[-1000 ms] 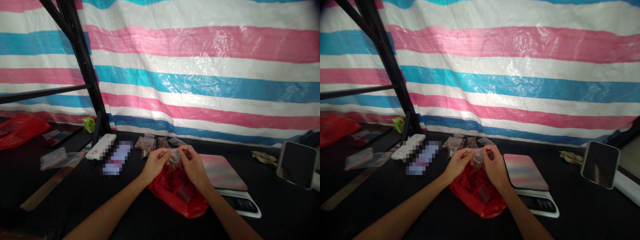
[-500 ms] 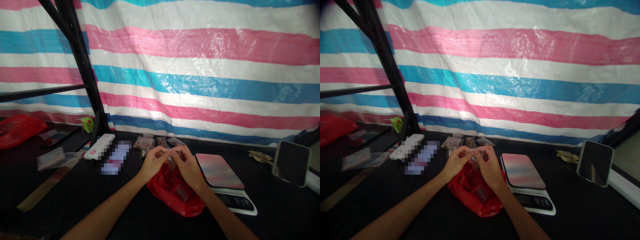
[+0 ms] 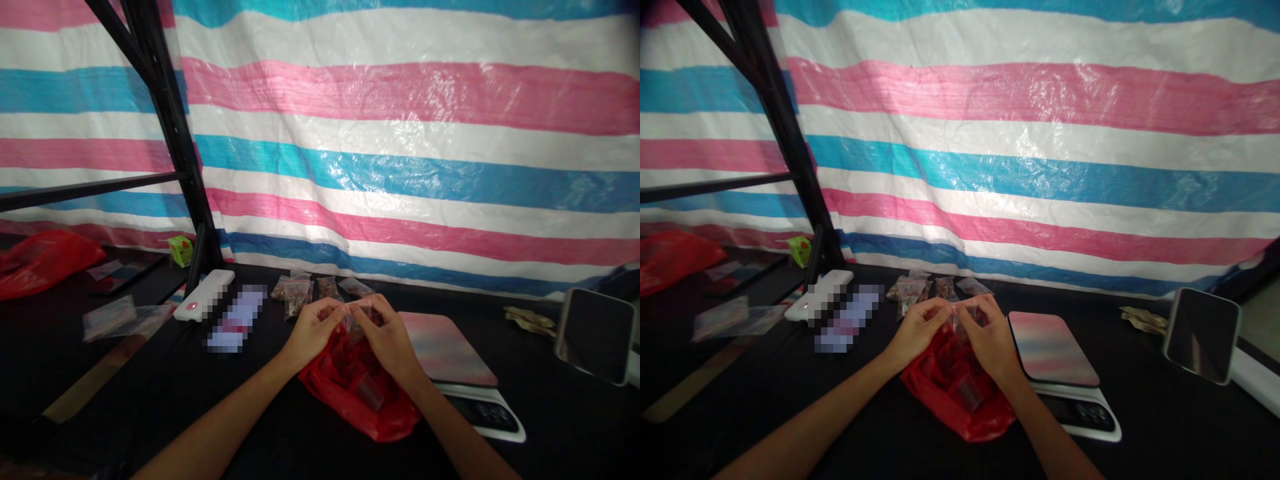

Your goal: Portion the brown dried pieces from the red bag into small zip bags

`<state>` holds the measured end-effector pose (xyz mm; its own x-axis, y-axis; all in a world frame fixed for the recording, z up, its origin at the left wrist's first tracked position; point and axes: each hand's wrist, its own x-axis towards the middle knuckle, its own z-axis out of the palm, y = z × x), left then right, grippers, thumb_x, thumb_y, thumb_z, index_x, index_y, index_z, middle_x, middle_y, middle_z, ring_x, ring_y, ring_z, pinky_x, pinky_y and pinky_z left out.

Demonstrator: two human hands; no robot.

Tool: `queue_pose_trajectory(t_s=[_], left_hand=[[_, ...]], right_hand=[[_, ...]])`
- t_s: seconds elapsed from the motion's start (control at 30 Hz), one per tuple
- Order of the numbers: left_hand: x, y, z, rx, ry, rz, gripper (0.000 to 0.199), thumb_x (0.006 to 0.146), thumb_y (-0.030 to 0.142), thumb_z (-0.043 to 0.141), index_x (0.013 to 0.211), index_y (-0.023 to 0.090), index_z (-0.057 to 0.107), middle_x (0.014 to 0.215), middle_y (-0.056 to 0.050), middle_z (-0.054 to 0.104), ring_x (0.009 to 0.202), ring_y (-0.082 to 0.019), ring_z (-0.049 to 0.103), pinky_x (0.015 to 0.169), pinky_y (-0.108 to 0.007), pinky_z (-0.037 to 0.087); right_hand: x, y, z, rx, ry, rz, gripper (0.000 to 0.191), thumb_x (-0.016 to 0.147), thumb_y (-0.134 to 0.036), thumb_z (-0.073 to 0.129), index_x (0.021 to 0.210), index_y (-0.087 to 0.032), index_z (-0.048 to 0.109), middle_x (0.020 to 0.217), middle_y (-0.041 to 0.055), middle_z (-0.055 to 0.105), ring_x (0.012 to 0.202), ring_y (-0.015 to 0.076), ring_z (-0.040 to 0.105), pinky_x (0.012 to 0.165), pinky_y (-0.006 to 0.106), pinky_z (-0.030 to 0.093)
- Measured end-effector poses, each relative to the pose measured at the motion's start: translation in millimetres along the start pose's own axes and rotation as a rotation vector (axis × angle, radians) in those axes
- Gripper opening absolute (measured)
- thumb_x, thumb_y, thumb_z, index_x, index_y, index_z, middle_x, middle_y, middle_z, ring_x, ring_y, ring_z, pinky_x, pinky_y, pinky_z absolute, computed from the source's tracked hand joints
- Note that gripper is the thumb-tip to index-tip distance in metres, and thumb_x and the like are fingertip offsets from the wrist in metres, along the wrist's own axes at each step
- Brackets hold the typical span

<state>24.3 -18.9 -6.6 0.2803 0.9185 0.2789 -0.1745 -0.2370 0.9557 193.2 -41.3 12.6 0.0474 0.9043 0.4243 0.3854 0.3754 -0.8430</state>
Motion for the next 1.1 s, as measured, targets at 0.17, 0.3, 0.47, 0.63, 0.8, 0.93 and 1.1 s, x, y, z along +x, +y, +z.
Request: queue_pose_trajectory(t_s=[0.17,0.3,0.47,0.63,0.8,0.93,1.1], left_hand=[[0.5,-0.7,0.3,0.095,0.029,0.029,0.043,0.093,0.053,0.065,0.074,0.016,0.060,0.069,0.001,0.057,0.064,-0.012,0.050,0.061,-0.024,0.039],[-2.2,8.3,-4.6,0.382,0.058,0.180,0.035,0.101,0.046,0.054,0.082,0.018,0.063,0.080,-0.003,0.062,0.075,-0.016,0.056,0.070,-0.028,0.045],[-6.7,20.3,-13.3,0.914,0.271,0.344,0.025,0.100,0.028,0.051,0.122,0.021,0.061,0.118,-0.011,0.063,0.116,-0.027,0.057,0.103,-0.042,0.046],[-2.0,9.7,-30.7,1.378,0.558,0.097,0.052,0.093,0.026,0.061,0.142,0.014,0.051,0.129,-0.021,0.054,0.117,-0.038,0.055,0.097,-0.051,0.049],[2.5,10.5,-38.5,1.326,0.476,0.139,0.050,0.090,0.013,0.058,0.140,0.016,0.053,0.119,-0.016,0.058,0.111,-0.033,0.059,0.095,-0.047,0.051],[2.9,20.2,-33.7,1.031,0.310,0.415,0.046,0.094,0.015,0.058,0.139,0.020,0.050,0.128,-0.013,0.061,0.122,-0.029,0.057,0.107,-0.046,0.049],[0.0,24.2,-29.8,0.862,-0.071,0.547,0.047,0.097,0.018,0.060,0.142,0.027,0.051,0.138,-0.007,0.066,0.128,-0.023,0.060,0.113,-0.042,0.046]], right_hand=[[-2.1,1.8,0.7,0.086,-0.118,0.079,0.029,0.091,-0.049,0.067,0.086,-0.021,0.070,0.081,0.0017,0.068,0.076,0.0200,0.060,0.072,0.032,0.046],[0.9,-0.1,-0.6,0.084,-0.090,0.101,0.032,0.088,-0.053,0.071,0.091,-0.021,0.074,0.086,0.0030,0.072,0.078,0.0206,0.062,0.073,0.032,0.048],[6.5,-1.8,-2.9,0.296,0.046,0.163,0.039,0.086,-0.058,0.072,0.098,-0.021,0.070,0.088,0.0039,0.072,0.076,0.0197,0.064,0.065,0.029,0.051],[10.5,16.2,-5.8,0.188,0.162,0.235,0.057,0.086,-0.062,0.068,0.122,-0.019,0.062,0.089,0.0045,0.069,0.059,0.0147,0.055,0.052,0.027,0.045],[9.2,22.7,-7.5,-0.147,0.307,0.082,0.066,0.090,-0.052,0.062,0.145,-0.017,0.052,0.129,0.0162,0.058,0.065,0.0138,0.057,0.070,0.037,0.055],[5.0,8.7,-7.1,-0.201,0.263,-0.078,0.045,0.097,-0.044,0.056,0.135,-0.021,0.062,0.119,0.0116,0.061,0.069,0.0153,0.056,0.073,0.036,0.054],[0.5,4.9,-2.0,-0.162,-0.030,-0.116,0.028,0.099,-0.045,0.058,0.112,-0.024,0.072,0.095,0.0051,0.071,0.076,0.0198,0.061,0.070,0.034,0.050]])
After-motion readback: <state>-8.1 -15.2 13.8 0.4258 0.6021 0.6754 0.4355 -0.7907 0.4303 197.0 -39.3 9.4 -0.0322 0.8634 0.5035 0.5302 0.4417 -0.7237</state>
